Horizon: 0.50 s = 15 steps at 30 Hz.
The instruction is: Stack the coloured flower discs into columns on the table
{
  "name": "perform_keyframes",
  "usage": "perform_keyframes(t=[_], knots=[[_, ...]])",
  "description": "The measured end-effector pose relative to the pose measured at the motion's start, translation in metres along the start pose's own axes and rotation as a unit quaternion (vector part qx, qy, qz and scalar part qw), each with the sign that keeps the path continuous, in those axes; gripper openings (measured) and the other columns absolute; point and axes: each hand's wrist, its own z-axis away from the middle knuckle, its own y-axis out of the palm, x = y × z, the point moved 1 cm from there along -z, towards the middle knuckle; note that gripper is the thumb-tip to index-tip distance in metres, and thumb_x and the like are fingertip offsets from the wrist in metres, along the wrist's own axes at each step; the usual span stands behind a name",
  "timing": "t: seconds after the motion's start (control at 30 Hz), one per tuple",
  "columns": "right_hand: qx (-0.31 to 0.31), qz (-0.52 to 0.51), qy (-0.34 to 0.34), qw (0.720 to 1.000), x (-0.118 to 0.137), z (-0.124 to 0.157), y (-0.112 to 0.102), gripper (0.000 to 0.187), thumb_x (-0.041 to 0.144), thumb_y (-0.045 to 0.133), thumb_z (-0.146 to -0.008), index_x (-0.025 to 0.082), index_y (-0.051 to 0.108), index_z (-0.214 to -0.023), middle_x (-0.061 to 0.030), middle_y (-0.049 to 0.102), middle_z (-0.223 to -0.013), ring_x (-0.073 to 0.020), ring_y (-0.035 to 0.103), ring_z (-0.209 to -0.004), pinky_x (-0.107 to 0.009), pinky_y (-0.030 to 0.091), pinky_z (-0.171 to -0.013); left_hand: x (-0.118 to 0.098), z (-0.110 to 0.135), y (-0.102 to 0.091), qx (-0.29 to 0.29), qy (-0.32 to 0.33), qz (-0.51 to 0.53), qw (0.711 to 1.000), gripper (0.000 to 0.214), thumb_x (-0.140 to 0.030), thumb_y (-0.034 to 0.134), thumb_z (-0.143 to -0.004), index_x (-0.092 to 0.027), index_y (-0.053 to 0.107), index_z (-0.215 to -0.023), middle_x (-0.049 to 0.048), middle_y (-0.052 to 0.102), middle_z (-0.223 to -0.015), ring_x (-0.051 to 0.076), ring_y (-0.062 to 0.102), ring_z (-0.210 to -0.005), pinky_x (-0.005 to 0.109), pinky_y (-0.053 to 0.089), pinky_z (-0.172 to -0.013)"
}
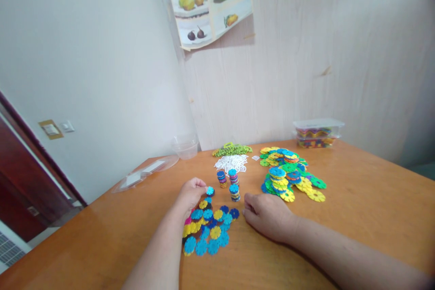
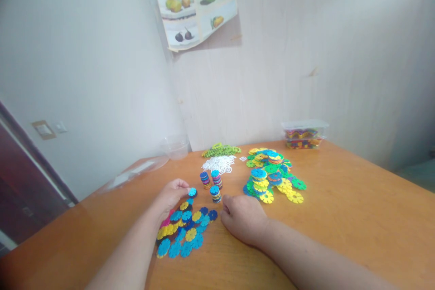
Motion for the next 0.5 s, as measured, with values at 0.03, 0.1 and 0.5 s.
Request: perform_keyframes(t=[0.03,0.1,0.5], knots=[[-0.001,0.000,0.000,1.000,-0.0002,0.0000,0.0004,0.019,0.032,0.046,-0.087,0.021,0.059,-0.079,-0.0024,0.068,-0.073,-0.0142,0.058,-0.063,-0.026,0.019,-0.053,0.0002,0.0000,0.0000,0.000,-0.001,-0.005,1.000,0.014,-0.026,0.065,-0.064,-0.017,0.058,-0.072,-0.0002,0.061,-0.068,0.013,0.056,-0.065,0.024,0.043,-0.063],[-0.004,0.001,-0.003,1.000,-0.0007,-0.0001,0.0013,0.019,0.032,0.046,-0.087,0.021,0.058,-0.079,-0.0025,0.068,-0.073,-0.0142,0.058,-0.063,-0.026,0.019,-0.052,-0.0001,0.0006,-0.0007,0.004,-0.004,-0.017,1.000,0.011,-0.024,0.063,-0.066,-0.017,0.059,-0.072,0.0005,0.062,-0.069,0.013,0.056,-0.066,0.024,0.043,-0.065],[0.007,0.007,-0.001,1.000,0.0004,0.0002,-0.0013,0.018,0.032,0.046,-0.089,0.021,0.058,-0.080,-0.0031,0.068,-0.074,-0.0150,0.060,-0.064,-0.026,0.019,-0.052,-0.0067,0.0078,-0.0048,0.027,0.006,-0.044,0.999,0.015,-0.029,0.063,-0.068,-0.017,0.061,-0.076,0.0008,0.063,-0.071,0.014,0.057,-0.068,0.024,0.043,-0.065]])
